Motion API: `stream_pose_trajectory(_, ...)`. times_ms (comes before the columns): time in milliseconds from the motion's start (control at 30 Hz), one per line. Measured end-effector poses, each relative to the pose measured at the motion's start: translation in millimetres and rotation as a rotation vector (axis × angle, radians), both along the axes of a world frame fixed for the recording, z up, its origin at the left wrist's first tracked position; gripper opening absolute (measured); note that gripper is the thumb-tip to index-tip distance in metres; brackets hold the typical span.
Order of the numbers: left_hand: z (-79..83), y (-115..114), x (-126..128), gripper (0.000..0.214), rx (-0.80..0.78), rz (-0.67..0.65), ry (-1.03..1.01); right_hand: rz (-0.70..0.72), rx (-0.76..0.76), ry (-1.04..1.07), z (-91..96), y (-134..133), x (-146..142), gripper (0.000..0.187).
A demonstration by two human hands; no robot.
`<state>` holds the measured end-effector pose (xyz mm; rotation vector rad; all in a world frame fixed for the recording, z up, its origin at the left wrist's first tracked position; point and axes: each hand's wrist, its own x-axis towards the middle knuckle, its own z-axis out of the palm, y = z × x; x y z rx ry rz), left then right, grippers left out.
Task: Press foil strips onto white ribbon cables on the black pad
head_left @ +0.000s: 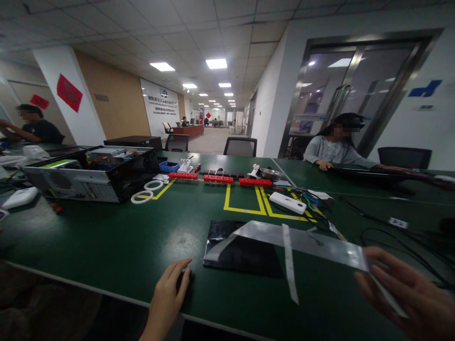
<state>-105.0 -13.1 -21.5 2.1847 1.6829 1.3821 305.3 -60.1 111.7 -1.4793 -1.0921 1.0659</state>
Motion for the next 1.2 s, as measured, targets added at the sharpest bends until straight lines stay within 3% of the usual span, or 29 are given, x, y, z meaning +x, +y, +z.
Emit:
stream_pose_trajectory(100,0.6,0.9,-1.9,0.028,0.007,0.009,-0.062,0.14,-0.095,0.182,-2.1,27.2,-40.2,0.053)
stream_pose_trajectory(200,-0.5,2.2,-3.8,0.029,-0.024,0.056,-0.131,0.335,-0.175,0.23,-21.4,52.2,-60.3,0.048)
stream_pose_trajectory(367,-10.0,7.0,-8.5,0.029,-0.038,0.113,-0.171,0.408,-0.268,0.168,-61.4,78.3,-55.7,0.042)
stream_pose_trajectory(533,-6.3,10.6,-5.2,0.03,-0.036,0.094,-0.099,0.402,-0.281,0.032,-80.7,83.9,-49.5,0.045)
stream_pose_trajectory(667,14.2,9.2,21.4,0.03,0.028,0.019,0.084,0.392,-0.277,-0.052,-86.1,82.5,-50.2,0.044)
stream_pose_trajectory(833,32.1,8.7,82.3,0.04,0.032,-0.197,0.37,0.388,-0.254,-0.121,-85.1,81.0,-54.4,0.045)
stream_pose_trajectory(967,29.2,14.2,113.6,0.052,-0.028,-0.247,0.495,0.383,-0.237,-0.18,-86.0,80.8,-57.2,0.043)
stream_pose_trajectory(1200,18.6,18.6,115.9,0.063,-0.111,-0.257,0.548,0.377,-0.218,-0.221,-92.4,82.4,-56.0,0.039)
